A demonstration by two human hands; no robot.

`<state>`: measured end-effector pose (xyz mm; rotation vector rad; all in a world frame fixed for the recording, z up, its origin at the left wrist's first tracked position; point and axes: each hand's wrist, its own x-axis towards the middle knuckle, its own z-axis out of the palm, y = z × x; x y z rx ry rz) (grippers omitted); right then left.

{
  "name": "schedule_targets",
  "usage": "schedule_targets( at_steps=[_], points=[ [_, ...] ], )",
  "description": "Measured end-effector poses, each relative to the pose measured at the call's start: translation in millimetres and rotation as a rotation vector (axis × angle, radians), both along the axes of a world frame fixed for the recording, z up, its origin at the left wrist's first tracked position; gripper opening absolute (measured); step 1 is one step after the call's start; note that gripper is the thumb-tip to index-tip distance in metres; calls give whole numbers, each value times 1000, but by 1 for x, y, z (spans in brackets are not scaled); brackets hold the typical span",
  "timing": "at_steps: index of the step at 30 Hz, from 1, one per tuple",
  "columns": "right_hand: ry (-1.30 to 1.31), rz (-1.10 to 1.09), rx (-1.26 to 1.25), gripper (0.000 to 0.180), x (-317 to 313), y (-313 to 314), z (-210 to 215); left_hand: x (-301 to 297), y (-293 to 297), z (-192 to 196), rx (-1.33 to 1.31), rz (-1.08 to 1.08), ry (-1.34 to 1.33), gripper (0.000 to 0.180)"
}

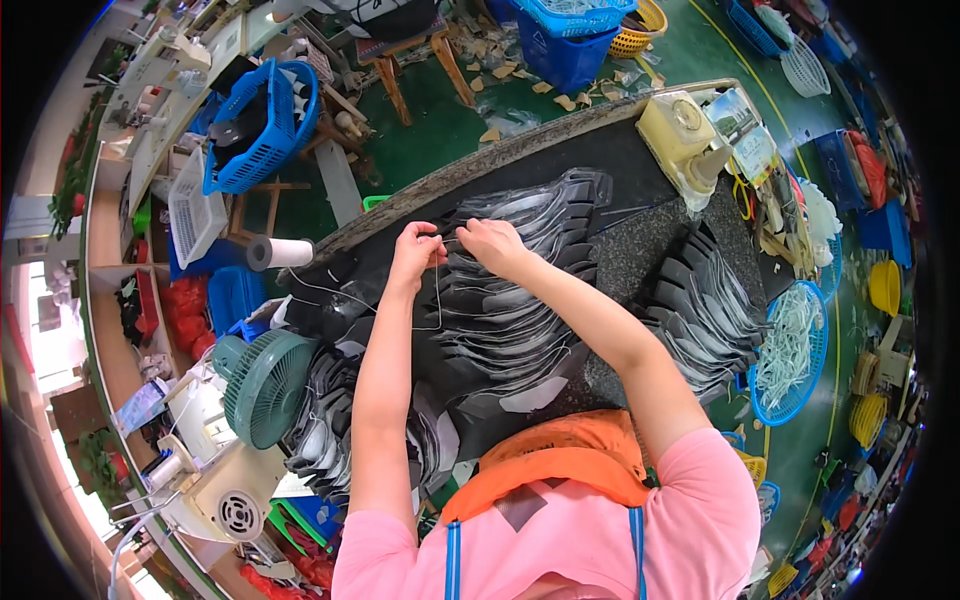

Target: The person trims loose threads from stacked fabric pieces using thread snips, swaps an empty thread spool on a holder for a new one, and continues trimming threads from the fabric pieces.

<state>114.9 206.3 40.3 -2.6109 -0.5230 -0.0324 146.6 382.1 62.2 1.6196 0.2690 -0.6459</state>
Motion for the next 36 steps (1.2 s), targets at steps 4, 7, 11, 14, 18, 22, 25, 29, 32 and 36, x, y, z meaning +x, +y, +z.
schedule_targets(
  at_steps=[4, 7, 11, 14, 18, 22, 25, 29, 32, 36],
  points=[
    [1, -132, 353, 18, 0, -2, 0, -12, 6, 5, 65, 6, -131, 15],
    [474, -77, 764, 33, -19, -5, 47, -31, -2, 31, -41, -39, -112, 11],
    [694, -89, 858, 26, -20, -33, 69, -35, -36, 64, -152, -193, -141, 8],
    [605, -93, 807, 21, -12, -57, 61, -20, -54, 63, -178, -207, -149, 11],
    [557, -491, 890, 19, 5, -103, 60, 7, -55, 46, -90, -258, -141, 19],
    [564, -424, 338, 17, 10, -131, 37, 24, -33, -4, 58, -305, -149, 24],
    [298, -429, -96, 16, 12, -119, 35, 25, -40, -22, 509, -391, -362, 21],
    [95, -375, -206, 11, 20, -117, 30, 23, -63, -16, 968, -477, -611, 37],
    [55, -509, -219, 16, 27, -124, 32, 26, -53, 9, 1195, -471, -555, 43],
    [-60, -395, -146, 25, 19, -67, 37, 32, 1, 15, 726, -248, -343, 42]
  ],
)
